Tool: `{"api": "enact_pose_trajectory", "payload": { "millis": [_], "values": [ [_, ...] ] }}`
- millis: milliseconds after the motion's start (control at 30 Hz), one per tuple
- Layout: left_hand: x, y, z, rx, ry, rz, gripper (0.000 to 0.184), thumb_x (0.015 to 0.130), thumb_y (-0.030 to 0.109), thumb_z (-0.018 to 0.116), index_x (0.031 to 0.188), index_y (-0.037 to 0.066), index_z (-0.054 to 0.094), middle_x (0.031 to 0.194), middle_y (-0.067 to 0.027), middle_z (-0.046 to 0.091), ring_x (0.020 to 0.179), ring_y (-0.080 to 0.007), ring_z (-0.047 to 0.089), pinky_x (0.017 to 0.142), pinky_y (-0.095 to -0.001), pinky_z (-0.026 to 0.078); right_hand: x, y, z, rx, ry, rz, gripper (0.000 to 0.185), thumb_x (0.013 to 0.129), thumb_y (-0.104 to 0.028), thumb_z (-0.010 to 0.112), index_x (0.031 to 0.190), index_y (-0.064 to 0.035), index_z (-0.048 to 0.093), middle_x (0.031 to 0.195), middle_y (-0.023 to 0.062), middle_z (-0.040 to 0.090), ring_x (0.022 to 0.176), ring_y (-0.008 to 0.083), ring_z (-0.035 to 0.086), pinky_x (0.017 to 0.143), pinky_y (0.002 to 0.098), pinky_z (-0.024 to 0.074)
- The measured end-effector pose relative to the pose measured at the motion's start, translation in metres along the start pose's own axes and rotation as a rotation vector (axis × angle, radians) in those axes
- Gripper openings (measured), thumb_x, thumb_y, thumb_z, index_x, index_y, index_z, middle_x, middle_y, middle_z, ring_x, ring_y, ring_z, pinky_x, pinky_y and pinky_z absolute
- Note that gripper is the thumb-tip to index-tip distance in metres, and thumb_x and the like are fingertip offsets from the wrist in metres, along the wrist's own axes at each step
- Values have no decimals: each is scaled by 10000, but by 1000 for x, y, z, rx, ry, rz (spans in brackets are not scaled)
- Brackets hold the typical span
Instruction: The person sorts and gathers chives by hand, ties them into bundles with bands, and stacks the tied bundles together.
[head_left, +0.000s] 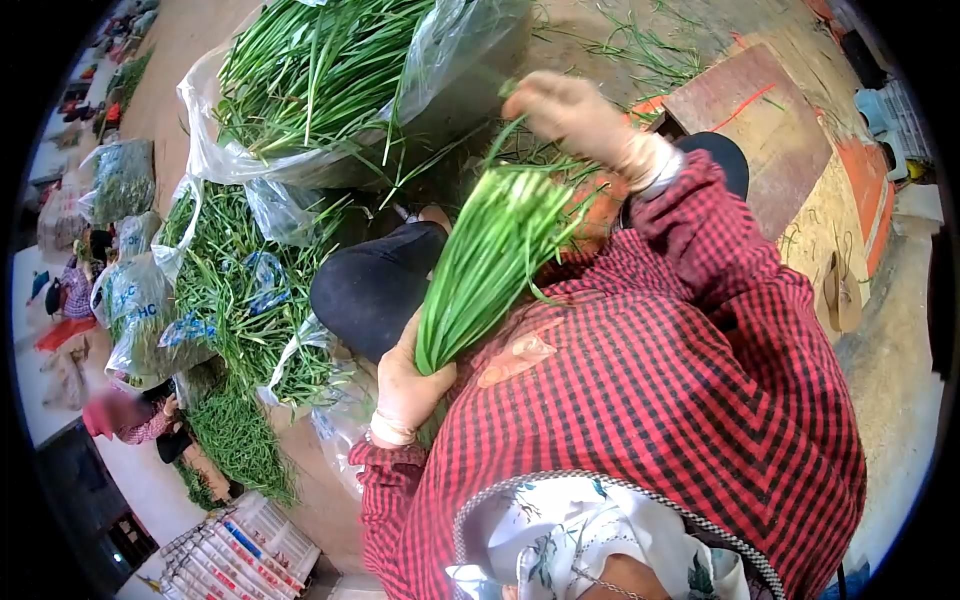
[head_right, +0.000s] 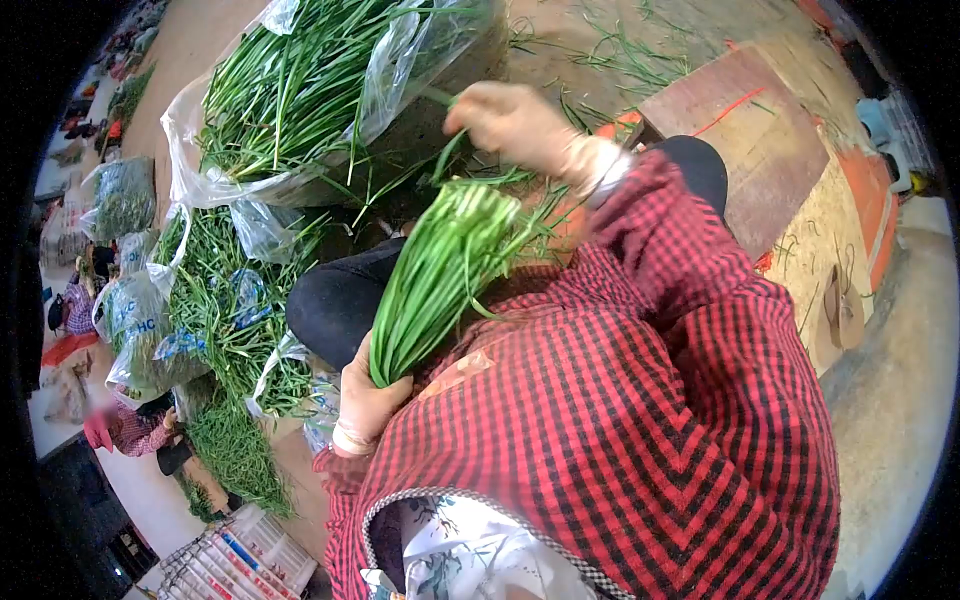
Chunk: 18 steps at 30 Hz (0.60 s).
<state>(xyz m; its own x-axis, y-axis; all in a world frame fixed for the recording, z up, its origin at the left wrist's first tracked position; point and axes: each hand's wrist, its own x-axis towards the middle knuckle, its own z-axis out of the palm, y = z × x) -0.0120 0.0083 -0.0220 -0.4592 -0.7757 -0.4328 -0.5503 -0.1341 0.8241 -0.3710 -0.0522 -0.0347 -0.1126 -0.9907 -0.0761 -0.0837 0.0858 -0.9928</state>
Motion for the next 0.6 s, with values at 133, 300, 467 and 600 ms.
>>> {"api": "enact_pose_trajectory", "payload": {
  "millis": [133, 300, 467, 600],
  "values": [
    [-2, -7, -5, -149, 92, -19, 705, 701, 5, 644, 1383, 61, 474, 1123, -84, 680, 1007, -110, 621, 897, -259, 472, -12, 54, -71, -958, -41, -102, 381, 909, -399, 566, 1118, -95, 659, 785, 64, 614, 735, 189, 622, 674, 332, 502],
    [8, 2, 1, 173, 268, 81, 710, 699, 56, 647, 1386, 109, 476, 1074, -128, 692, 971, -206, 679, 861, -307, 506, -51, -20, -14, -430, -61, -17, 720, 813, -485, 683, 1381, -103, 461, 877, 96, 649, 726, 238, 656, 684, 332, 529],
    [11, 19, 8, 358, 271, 123, 716, 692, 80, 639, 1386, 145, 475, 1070, -162, 677, 967, -311, 674, 837, -357, 518, -45, -17, 44, -791, -258, -262, 539, 859, -412, 643, 1310, -146, 515, 818, 129, 667, 745, 318, 669, 666, 401, 530],
    [5, 16, 10, 350, 260, 53, 716, 694, 78, 638, 1387, 160, 478, 1074, -160, 676, 970, -316, 672, 843, -362, 518, -32, -4, 39, -28, -279, -17, 208, 936, -210, 573, 1070, -59, 622, 705, 75, 627, 621, 140, 624, 591, 296, 515]
  ]
}}
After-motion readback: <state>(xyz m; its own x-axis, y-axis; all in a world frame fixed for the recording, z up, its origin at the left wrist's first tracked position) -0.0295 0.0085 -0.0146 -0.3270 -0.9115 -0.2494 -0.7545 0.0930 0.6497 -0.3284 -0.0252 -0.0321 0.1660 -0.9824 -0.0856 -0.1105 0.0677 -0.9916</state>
